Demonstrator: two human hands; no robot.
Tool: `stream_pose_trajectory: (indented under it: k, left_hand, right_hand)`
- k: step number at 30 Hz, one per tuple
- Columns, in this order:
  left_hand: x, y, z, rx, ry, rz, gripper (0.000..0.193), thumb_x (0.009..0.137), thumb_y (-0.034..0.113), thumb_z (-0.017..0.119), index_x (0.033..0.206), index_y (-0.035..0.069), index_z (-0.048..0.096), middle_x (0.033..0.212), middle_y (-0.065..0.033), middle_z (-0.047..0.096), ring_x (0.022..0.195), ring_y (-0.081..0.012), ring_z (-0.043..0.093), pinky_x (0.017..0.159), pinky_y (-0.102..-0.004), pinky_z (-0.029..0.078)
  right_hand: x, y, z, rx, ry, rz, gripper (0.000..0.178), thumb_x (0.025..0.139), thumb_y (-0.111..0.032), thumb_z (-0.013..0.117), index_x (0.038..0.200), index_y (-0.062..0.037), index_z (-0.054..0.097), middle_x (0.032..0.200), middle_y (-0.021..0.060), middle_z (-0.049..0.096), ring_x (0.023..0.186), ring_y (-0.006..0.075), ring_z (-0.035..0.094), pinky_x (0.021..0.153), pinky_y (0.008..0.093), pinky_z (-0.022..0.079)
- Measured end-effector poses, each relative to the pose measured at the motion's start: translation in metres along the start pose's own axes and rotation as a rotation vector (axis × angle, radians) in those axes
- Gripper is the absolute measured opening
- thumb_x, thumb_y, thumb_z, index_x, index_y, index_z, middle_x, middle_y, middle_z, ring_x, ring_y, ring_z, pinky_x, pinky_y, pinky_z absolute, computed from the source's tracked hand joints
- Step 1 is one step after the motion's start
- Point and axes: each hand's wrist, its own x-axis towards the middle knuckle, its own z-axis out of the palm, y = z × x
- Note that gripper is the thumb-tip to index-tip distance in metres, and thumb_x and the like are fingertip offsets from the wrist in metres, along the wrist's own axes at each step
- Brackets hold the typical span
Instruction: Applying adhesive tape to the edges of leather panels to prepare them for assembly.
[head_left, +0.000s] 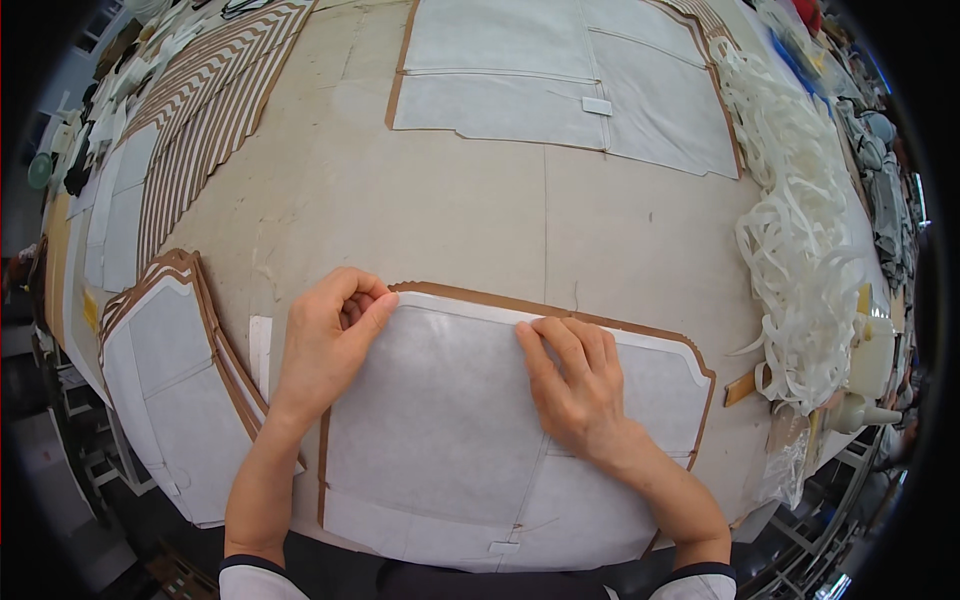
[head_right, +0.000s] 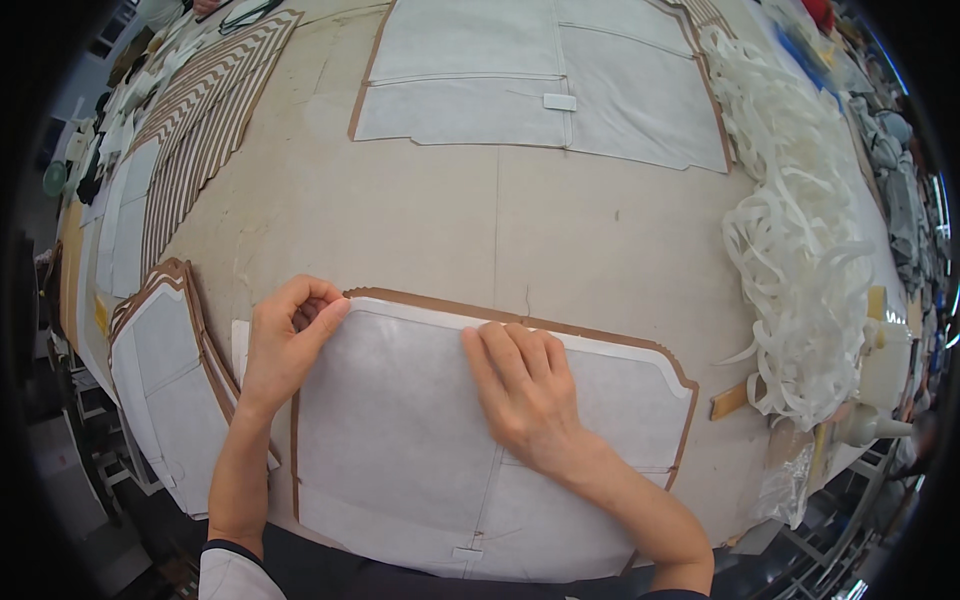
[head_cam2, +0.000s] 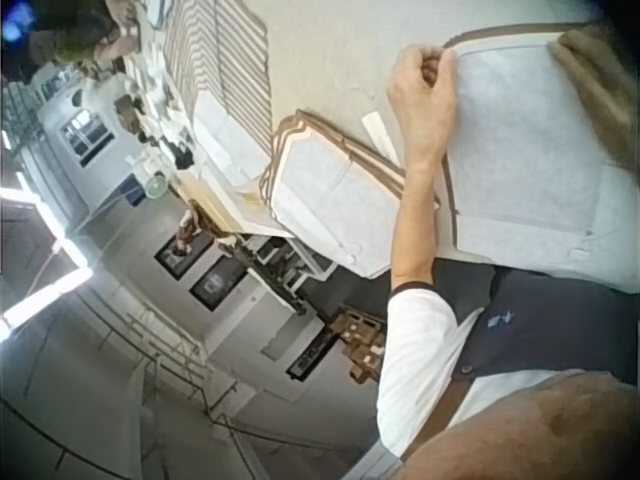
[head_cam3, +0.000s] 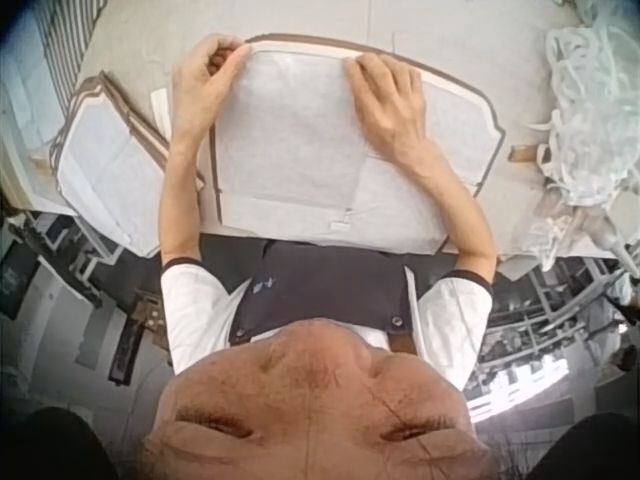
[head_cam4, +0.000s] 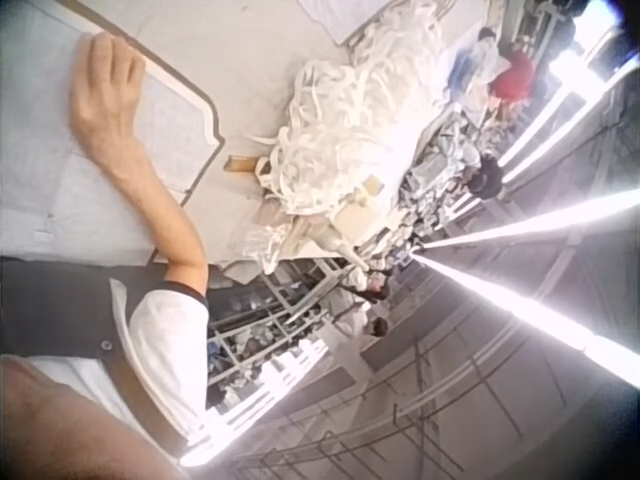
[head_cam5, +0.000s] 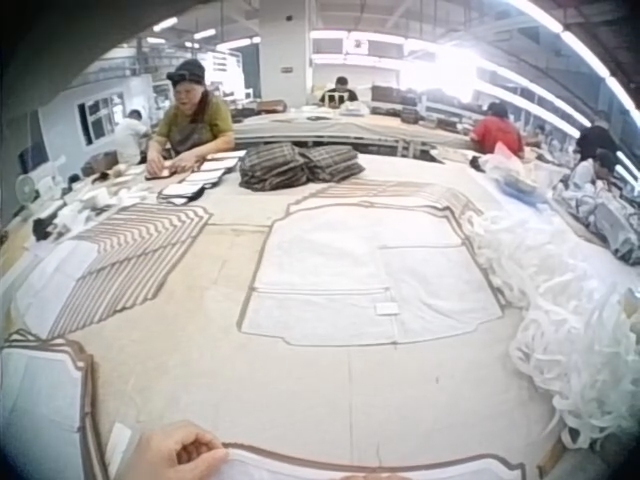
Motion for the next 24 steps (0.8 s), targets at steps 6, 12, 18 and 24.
stream_pose_trajectory:
  k: [6,12,18,24]
  left_hand:
    - [0.002,-0.001,0.002,0.022,0.044,-0.006,0.01,0.089,0.01,0.074,0.088,0.001,0.068,0.076,0.0023,0.062,0.068,-0.0052,0.051,0.062,-0.0218,0.043]
    - [0.003,0.0,0.003,0.018,0.04,-0.015,0.01,0.088,0.009,0.074,0.087,0.001,0.07,0.076,0.0019,0.064,0.069,-0.0051,0.053,0.063,-0.022,0.044]
    - [0.003,-0.001,0.002,0.028,0.036,-0.007,0.01,0.088,0.009,0.074,0.087,0.001,0.069,0.076,0.001,0.064,0.069,-0.0054,0.053,0.063,-0.0221,0.045]
    - [0.006,-0.005,0.0,-0.004,0.025,0.004,0.011,0.088,0.009,0.074,0.086,-0.001,0.069,0.076,0.0003,0.064,0.069,-0.0057,0.054,0.063,-0.0223,0.046]
  right_hand:
    - [0.002,-0.003,0.003,-0.023,-0.001,-0.018,0.044,0.071,0.003,0.066,0.115,0.0083,0.067,0.112,0.0168,0.062,0.099,0.0297,0.061,0.081,0.0419,0.049]
    - [0.003,-0.005,0.002,-0.075,-0.025,-0.008,0.047,0.071,0.002,0.066,0.117,0.0073,0.066,0.113,0.0165,0.062,0.101,0.0295,0.06,0.084,0.0425,0.049]
    - [0.017,-0.016,0.012,-0.049,-0.021,-0.008,0.05,0.068,0.0,0.066,0.117,0.0087,0.065,0.115,0.0168,0.06,0.101,0.0304,0.059,0.085,0.0426,0.048]
    - [0.042,-0.029,0.03,0.087,-0.032,-0.039,0.048,0.07,-0.001,0.066,0.117,0.0109,0.063,0.115,0.0176,0.06,0.103,0.0308,0.059,0.085,0.0426,0.048]
